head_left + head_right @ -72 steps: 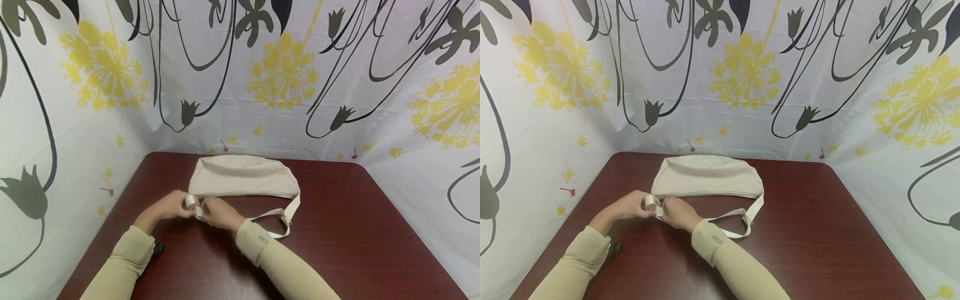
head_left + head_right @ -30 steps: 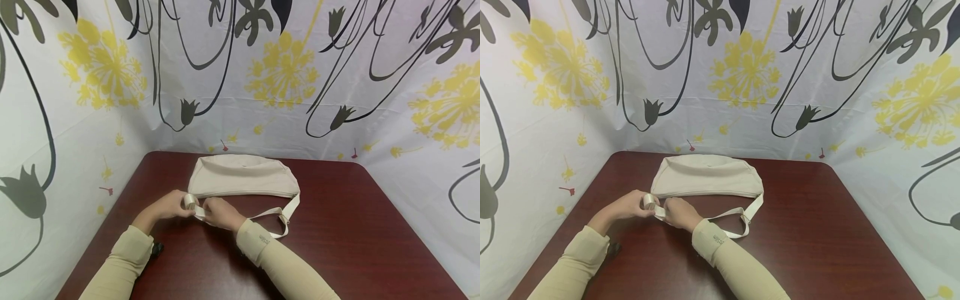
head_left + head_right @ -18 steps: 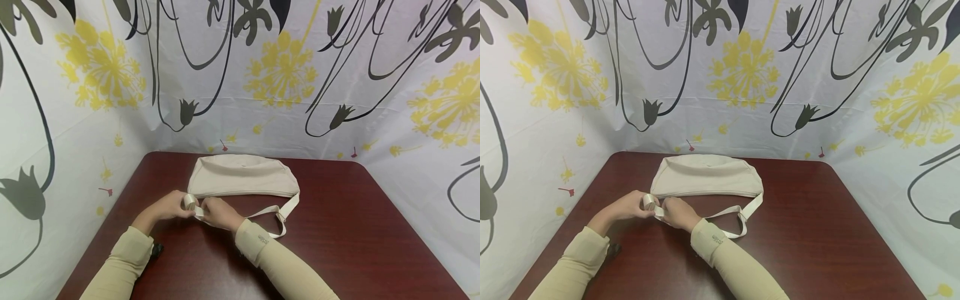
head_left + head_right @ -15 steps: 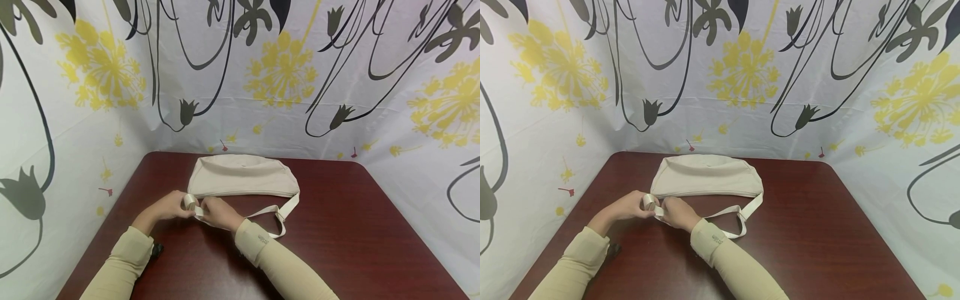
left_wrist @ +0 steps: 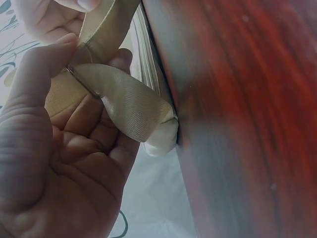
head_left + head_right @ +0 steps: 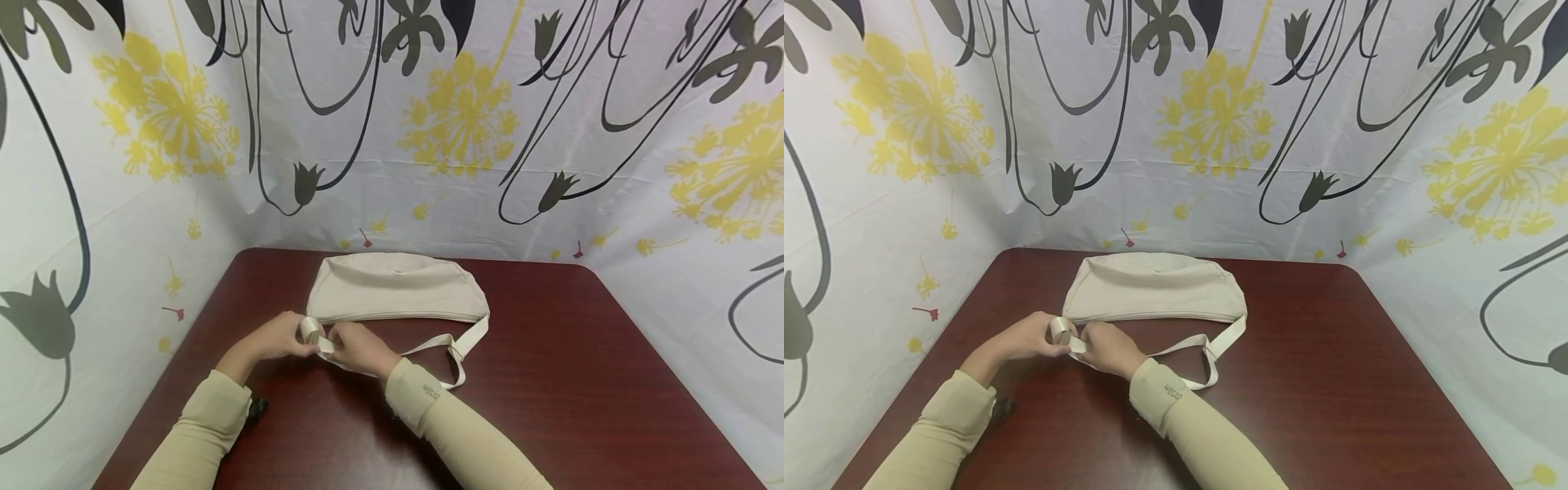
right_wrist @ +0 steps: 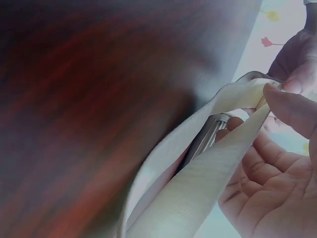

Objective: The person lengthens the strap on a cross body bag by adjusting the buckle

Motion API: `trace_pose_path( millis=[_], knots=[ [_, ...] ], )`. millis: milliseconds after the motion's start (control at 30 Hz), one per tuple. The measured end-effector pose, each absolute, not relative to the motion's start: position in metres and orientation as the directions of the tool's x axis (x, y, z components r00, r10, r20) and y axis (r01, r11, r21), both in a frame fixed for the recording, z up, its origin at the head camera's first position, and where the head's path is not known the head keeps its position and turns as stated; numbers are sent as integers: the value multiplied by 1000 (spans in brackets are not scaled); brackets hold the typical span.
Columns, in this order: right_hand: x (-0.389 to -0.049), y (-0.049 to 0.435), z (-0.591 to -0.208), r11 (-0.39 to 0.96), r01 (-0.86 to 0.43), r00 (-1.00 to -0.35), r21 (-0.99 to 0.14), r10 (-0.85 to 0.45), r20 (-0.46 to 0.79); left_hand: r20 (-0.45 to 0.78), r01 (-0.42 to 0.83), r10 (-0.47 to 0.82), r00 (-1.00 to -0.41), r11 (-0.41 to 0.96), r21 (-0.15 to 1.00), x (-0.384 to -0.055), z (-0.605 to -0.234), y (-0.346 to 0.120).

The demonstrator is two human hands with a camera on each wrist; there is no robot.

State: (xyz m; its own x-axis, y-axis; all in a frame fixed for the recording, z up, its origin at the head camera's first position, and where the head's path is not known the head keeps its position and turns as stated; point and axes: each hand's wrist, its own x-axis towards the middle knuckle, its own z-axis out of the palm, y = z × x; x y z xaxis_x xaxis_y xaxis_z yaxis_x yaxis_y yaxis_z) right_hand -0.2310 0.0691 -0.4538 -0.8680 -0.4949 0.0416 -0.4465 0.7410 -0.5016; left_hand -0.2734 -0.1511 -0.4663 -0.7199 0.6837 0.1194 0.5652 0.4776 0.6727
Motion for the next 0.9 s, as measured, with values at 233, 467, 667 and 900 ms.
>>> trace_pose_path(
  millis=[233, 467, 667, 900],
  knots=[
    [-230, 74, -452, 774, -427, -875, -467, -484, -2, 123, 566, 681, -722, 478, 671, -272, -465, -151],
    [-229, 79, -450, 780, -413, -876, -471, -482, -31, 128, 565, 676, -726, 479, 672, -272, -466, -151],
    [-228, 80, -449, 780, -421, -870, -463, -492, -38, 128, 563, 679, -723, 473, 678, -273, -466, -152],
    [-228, 79, -447, 770, -483, -845, -417, -534, -7, 128, 559, 677, -725, 470, 683, -272, -466, -151]
  ],
)
